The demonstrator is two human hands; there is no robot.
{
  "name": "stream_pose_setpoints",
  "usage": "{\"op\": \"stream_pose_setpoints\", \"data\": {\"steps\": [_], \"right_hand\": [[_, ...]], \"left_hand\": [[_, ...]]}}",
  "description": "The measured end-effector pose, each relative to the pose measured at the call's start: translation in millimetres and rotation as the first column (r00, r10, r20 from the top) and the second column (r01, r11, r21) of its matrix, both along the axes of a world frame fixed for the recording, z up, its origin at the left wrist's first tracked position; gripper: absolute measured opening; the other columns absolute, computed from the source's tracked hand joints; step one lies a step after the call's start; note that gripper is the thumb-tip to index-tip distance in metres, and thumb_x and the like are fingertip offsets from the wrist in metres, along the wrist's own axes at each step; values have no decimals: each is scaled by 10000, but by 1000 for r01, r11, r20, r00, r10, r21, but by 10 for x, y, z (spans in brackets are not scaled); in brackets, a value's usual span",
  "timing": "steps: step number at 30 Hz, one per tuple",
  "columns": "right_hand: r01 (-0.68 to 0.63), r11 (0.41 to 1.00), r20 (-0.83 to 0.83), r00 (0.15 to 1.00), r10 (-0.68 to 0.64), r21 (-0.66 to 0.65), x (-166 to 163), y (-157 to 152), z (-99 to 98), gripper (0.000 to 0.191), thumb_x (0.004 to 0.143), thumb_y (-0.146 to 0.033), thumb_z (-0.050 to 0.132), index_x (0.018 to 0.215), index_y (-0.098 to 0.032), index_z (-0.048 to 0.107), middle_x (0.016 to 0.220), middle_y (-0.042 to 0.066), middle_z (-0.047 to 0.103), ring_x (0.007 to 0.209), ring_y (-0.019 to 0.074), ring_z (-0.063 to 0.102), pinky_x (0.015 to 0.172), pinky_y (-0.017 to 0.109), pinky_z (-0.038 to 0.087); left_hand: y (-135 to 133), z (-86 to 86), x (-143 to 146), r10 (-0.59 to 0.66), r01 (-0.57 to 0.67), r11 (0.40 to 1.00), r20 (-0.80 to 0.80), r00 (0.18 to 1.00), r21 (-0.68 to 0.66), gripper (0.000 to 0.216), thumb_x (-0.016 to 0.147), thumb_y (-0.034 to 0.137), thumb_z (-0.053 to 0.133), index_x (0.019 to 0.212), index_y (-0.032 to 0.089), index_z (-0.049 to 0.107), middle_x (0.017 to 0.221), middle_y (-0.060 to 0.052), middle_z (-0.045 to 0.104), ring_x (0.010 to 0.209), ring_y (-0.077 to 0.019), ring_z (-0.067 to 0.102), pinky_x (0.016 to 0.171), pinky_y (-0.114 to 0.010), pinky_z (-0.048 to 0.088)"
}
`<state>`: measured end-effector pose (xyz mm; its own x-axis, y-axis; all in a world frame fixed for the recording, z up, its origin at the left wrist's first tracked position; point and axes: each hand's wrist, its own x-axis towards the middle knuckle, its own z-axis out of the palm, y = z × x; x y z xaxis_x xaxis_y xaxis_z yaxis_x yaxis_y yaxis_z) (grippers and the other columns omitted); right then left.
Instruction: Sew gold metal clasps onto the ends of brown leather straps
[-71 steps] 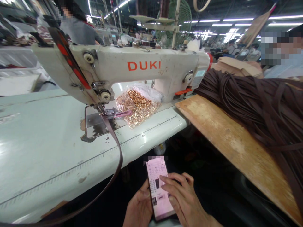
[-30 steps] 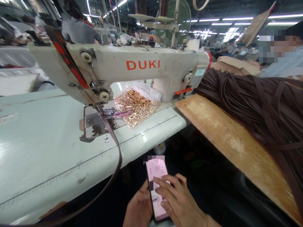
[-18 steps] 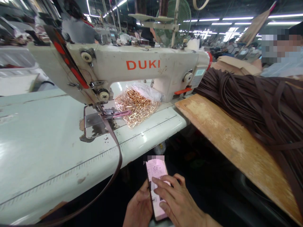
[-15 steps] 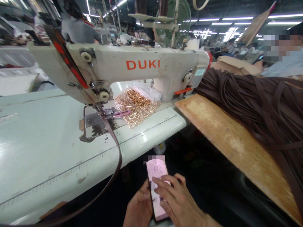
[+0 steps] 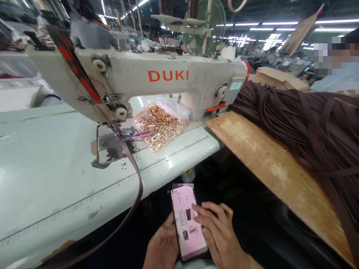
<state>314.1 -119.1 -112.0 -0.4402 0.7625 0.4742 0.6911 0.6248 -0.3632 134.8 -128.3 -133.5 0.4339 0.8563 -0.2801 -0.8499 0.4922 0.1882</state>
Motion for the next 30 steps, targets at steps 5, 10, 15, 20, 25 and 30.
{"op": "stream_pose_setpoints", "data": {"steps": [5, 10, 15, 20, 25, 30], "right_hand": [[-78, 997, 22, 997, 77, 30, -78, 36, 43, 330, 1016, -295, 296, 1035, -196, 611, 1188, 44, 645, 1085, 226, 498, 900, 384, 263], [-187, 982, 124, 974, 188, -15, -77, 95, 197, 264, 1009, -276, 359, 1040, -170, 599, 1230, 37, 626, 1086, 206, 489, 890, 350, 270], [-185, 982, 161, 969, 186, -21, -81, 93, 205, 234, 996, -274, 393, 1058, -186, 601, 1220, 34, 630, 1077, 207, 494, 878, 348, 288], [-75, 997, 66, 995, 75, 5, -62, 39, 41, 276, 994, -253, 341, 1024, -198, 611, 1190, 47, 643, 1080, 223, 502, 899, 379, 273], [-10, 1000, -20, 1000, 10, -12, -29, -10, -67, 253, 981, -240, 345, 987, -197, 595, 1157, 46, 658, 1094, 231, 507, 920, 400, 261], [40, 999, -44, 998, -40, -7, -25, -21, -73, 250, 974, -239, 349, 983, -203, 597, 1117, 56, 676, 1079, 239, 519, 922, 414, 264]], "left_hand": [[-6, -37, -7, -4, 4, 1000, 0, 1000, 9, 465, 766, 130, 463, 1192, 184, 644, 1074, -88, 683, 1107, -288, 566, 991, -446, 369], [2, -99, -20, -21, 21, 1000, 12, 1000, 22, 464, 766, 146, 470, 1194, 190, 643, 1078, -75, 684, 1110, -278, 565, 998, -426, 364], [-7, -100, -20, -19, 19, 1000, -6, 1000, 20, 463, 770, 143, 464, 1195, 187, 641, 1090, -78, 682, 1114, -279, 563, 997, -429, 366], [2, -64, -7, -15, 15, 1000, -22, 1000, 20, 469, 755, 143, 483, 1195, 183, 640, 1100, -93, 673, 1104, -298, 562, 978, -451, 381], [-2, -53, 8, -4, 6, 1000, -61, 998, 19, 469, 757, 172, 504, 1210, 174, 625, 1117, -105, 664, 1078, -314, 576, 970, -462, 385], [-5, -29, 10, -8, 9, 1000, -75, 997, 17, 481, 760, 167, 491, 1225, 171, 611, 1137, -103, 655, 1095, -316, 568, 976, -460, 379]]}}
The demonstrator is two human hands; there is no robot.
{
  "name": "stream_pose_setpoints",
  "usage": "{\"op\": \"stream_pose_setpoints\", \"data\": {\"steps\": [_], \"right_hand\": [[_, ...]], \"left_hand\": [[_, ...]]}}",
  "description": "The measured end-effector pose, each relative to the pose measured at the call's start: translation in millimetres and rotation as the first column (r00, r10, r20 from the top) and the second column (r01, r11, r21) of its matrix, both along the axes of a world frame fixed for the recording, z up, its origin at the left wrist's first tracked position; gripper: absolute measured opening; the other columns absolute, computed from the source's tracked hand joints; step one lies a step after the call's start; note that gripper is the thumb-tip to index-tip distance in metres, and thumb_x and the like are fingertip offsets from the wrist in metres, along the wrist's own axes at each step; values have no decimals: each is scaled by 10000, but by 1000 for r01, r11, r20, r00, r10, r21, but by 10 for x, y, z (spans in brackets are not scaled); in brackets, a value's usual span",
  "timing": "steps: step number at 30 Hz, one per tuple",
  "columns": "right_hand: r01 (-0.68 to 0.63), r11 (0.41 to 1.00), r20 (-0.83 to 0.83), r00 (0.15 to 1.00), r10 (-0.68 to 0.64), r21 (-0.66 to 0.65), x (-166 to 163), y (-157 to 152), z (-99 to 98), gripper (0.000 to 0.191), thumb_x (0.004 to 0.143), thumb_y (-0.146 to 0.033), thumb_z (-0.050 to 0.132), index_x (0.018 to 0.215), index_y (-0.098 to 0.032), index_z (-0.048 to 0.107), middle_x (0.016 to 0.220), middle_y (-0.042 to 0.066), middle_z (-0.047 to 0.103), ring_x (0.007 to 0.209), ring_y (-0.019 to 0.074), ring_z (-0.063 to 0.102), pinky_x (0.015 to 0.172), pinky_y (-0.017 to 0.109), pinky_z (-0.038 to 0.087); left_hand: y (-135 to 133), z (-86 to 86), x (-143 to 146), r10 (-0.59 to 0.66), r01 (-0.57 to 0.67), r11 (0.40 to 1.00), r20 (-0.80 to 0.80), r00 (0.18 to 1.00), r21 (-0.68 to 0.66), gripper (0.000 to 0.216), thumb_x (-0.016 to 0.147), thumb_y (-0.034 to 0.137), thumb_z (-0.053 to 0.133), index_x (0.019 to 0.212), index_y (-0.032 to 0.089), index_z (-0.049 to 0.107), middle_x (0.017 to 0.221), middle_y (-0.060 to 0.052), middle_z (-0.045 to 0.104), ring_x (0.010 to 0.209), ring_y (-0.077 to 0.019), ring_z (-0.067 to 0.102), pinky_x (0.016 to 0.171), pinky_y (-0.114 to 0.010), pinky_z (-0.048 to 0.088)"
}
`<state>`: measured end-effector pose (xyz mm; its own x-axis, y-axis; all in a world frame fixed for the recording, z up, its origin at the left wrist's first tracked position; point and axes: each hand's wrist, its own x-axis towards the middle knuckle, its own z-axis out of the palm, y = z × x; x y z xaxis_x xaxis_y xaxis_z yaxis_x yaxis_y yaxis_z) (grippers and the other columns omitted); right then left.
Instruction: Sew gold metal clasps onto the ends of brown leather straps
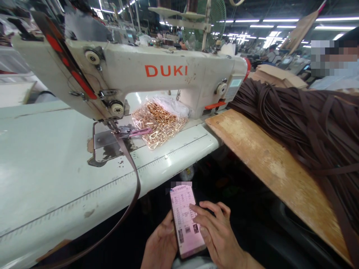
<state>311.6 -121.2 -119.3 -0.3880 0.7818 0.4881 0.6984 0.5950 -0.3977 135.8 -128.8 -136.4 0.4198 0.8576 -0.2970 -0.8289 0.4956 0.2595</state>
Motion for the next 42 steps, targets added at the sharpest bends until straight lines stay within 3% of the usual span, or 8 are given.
{"op": "stream_pose_setpoints", "data": {"steps": [22, 32, 42], "right_hand": [[-45, 999, -47, 998, 45, 4, -19, 10, 17, 262, 986, -253, 336, 974, -206, 593, 1137, 46, 667, 1082, 238, 513, 918, 408, 255], [-142, 990, 53, 988, 143, -20, -35, 30, 59, 296, 1003, -273, 316, 991, -191, 601, 1210, 51, 631, 1117, 232, 484, 911, 391, 265], [-169, 986, 75, 983, 169, -1, -47, 72, 184, 301, 1013, -264, 308, 991, -180, 597, 1202, 48, 637, 1092, 222, 490, 901, 368, 258]], "left_hand": [[7, 43, -10, 6, -5, 1000, 16, 1000, -25, 488, 759, 136, 469, 1224, 166, 614, 1106, -100, 667, 1072, -306, 582, 959, -457, 400], [8, 26, -25, -22, 23, 1000, 98, 995, -9, 487, 770, 145, 445, 1220, 195, 623, 1131, -91, 656, 1061, -292, 590, 983, -453, 378], [2, -4, -16, 2, -1, 1000, 70, 998, -16, 463, 766, 140, 459, 1190, 183, 641, 1112, -87, 662, 1083, -285, 573, 989, -442, 376]]}}
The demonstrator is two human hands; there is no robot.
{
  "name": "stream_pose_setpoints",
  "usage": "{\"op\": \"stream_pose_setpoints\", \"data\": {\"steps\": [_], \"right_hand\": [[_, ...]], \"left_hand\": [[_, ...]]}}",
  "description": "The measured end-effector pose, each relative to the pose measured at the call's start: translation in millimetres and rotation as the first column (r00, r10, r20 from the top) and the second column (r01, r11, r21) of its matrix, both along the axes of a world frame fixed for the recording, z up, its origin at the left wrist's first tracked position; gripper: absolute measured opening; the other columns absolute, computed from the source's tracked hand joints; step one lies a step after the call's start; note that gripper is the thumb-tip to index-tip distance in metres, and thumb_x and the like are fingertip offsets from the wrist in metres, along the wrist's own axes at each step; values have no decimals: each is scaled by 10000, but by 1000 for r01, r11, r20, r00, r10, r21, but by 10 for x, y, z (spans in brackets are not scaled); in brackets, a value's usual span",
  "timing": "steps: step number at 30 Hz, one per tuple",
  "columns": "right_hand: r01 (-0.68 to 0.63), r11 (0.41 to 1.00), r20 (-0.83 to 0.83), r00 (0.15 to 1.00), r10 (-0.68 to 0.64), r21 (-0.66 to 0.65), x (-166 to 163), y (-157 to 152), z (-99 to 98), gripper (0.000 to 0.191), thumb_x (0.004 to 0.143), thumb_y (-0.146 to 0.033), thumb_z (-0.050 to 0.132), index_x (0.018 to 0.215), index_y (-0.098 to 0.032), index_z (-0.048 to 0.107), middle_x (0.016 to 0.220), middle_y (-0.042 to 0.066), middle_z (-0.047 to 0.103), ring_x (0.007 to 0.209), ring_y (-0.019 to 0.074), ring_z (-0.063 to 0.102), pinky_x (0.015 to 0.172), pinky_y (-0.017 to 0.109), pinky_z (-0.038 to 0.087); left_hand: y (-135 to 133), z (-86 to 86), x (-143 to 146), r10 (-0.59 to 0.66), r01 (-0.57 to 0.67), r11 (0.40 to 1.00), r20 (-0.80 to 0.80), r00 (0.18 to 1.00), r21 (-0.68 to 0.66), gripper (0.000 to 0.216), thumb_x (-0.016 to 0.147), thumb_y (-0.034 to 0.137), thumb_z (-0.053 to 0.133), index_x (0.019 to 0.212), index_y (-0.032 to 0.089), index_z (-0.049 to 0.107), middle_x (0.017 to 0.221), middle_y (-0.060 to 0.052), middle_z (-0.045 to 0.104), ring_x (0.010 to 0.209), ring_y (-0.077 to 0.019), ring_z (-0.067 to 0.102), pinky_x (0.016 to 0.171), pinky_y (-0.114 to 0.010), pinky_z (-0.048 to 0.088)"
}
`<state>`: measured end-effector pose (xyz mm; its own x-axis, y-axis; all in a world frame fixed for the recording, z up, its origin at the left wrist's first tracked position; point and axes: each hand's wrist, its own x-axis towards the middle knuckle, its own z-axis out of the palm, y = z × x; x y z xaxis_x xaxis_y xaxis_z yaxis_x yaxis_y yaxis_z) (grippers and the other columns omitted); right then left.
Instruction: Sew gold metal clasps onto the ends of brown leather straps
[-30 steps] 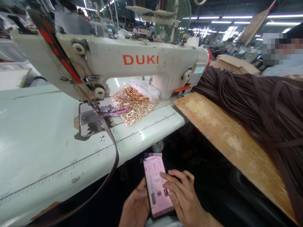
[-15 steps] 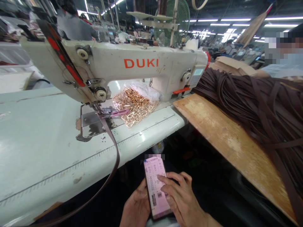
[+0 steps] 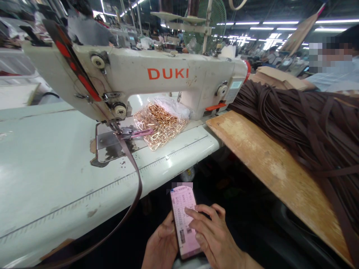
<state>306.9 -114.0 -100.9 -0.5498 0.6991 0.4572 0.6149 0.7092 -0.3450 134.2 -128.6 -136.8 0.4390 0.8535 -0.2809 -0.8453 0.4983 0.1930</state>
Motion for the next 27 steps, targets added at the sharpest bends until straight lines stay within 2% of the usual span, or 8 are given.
{"op": "stream_pose_setpoints", "data": {"steps": [3, 17, 27], "right_hand": [[-2, 1000, 24, 1000, 2, -4, -3, -3, 0, 289, 1009, -259, 322, 999, -187, 601, 1200, 44, 640, 1082, 221, 498, 892, 366, 266], [-15, 999, -66, 998, 13, -34, -17, -2, -14, 296, 1025, -259, 300, 998, -173, 582, 1236, 34, 620, 1103, 222, 470, 911, 369, 224], [-30, 999, 2, 1000, 30, -24, -6, 10, 49, 272, 1018, -249, 315, 989, -172, 574, 1219, 42, 630, 1100, 216, 474, 909, 360, 236]], "left_hand": [[-10, 0, 1, 2, -2, 1000, -6, 1000, -7, 462, 761, 137, 459, 1181, 181, 646, 1103, -87, 665, 1086, -286, 572, 990, -443, 375], [7, -13, -5, -8, 8, 1000, 28, 1000, -3, 459, 766, 130, 460, 1177, 189, 655, 1071, -85, 680, 1103, -284, 564, 1000, -435, 364], [-3, 8, 10, 12, -12, 1000, 16, 1000, -8, 471, 761, 127, 451, 1185, 180, 648, 1070, -86, 674, 1094, -281, 562, 982, -433, 378]]}}
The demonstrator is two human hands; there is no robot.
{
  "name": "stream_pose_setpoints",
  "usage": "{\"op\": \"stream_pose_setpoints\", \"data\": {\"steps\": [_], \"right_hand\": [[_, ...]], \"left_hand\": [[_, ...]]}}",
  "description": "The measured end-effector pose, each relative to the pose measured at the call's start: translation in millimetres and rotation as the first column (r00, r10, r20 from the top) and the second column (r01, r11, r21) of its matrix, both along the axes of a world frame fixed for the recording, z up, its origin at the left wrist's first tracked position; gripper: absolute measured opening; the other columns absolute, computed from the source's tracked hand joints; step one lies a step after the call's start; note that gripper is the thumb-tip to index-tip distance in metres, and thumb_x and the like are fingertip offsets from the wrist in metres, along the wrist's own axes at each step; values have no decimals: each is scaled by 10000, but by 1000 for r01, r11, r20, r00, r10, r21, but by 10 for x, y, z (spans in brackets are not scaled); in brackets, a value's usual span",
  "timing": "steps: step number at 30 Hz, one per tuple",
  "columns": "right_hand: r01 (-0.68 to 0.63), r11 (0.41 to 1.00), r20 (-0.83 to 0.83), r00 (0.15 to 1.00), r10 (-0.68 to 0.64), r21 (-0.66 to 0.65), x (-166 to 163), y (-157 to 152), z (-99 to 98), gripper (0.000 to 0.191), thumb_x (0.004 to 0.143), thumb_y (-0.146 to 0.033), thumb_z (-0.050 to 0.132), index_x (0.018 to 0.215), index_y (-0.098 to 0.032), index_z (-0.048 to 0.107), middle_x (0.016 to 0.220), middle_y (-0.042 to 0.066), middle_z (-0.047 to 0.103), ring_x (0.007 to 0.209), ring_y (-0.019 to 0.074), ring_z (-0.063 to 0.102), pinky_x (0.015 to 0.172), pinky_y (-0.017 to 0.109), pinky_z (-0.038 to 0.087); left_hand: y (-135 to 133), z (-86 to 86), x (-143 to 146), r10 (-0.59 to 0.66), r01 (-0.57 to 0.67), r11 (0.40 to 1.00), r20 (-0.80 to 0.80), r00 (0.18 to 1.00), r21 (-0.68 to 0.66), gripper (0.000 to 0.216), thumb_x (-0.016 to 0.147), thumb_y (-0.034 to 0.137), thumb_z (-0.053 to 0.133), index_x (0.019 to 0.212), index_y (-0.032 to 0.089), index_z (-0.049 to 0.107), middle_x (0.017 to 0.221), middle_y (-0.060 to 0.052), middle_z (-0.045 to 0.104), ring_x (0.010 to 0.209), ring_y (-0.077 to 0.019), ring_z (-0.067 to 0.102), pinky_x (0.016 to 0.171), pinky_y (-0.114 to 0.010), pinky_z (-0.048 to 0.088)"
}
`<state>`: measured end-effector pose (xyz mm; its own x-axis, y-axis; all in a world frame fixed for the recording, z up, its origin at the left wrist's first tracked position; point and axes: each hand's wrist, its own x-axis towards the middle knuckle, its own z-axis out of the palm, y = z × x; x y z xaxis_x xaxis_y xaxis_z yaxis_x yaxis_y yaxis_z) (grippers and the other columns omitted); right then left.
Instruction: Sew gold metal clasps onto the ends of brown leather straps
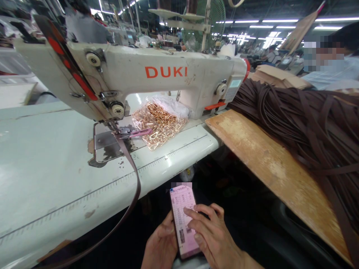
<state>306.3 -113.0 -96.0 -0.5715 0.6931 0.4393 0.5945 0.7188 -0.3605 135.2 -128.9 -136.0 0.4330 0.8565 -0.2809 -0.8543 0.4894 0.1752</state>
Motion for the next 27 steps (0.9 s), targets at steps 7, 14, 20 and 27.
{"op": "stream_pose_setpoints", "data": {"steps": [7, 14, 20, 27], "right_hand": [[7, 1000, 23, 1000, -7, -5, 4, -5, 4, 232, 1002, -241, 350, 991, -185, 575, 1233, 30, 626, 1100, 220, 485, 901, 356, 252], [9, 1000, 26, 1000, -9, 14, 2, -1, 3, 256, 1010, -249, 335, 980, -173, 578, 1206, 47, 637, 1095, 215, 482, 906, 359, 252], [7, 1000, 47, 999, -8, 9, 7, 1, 11, 221, 992, -238, 364, 990, -180, 577, 1214, 41, 632, 1089, 213, 487, 900, 357, 265], [2, 1000, 51, 999, -2, -7, 7, 7, 21, 222, 995, -236, 363, 991, -185, 579, 1233, 29, 624, 1088, 217, 491, 891, 355, 268]], "left_hand": [[-4, 10, -3, -8, 8, 1000, -10, 1000, -8, 462, 764, 119, 448, 1172, 180, 655, 1075, -83, 671, 1091, -274, 563, 975, -417, 385], [1, -10, -9, -12, 12, 1000, -3, 1000, 15, 462, 763, 133, 451, 1175, 177, 653, 1073, -87, 672, 1081, -277, 567, 974, -421, 385], [-5, -25, -11, -13, 14, 1000, -16, 1000, 28, 460, 764, 128, 449, 1170, 192, 656, 1079, -80, 675, 1082, -271, 568, 980, -415, 380], [-4, 5, -3, -21, 21, 1000, -36, 999, 10, 465, 759, 141, 455, 1181, 183, 644, 1094, -91, 672, 1078, -281, 574, 979, -432, 383]]}}
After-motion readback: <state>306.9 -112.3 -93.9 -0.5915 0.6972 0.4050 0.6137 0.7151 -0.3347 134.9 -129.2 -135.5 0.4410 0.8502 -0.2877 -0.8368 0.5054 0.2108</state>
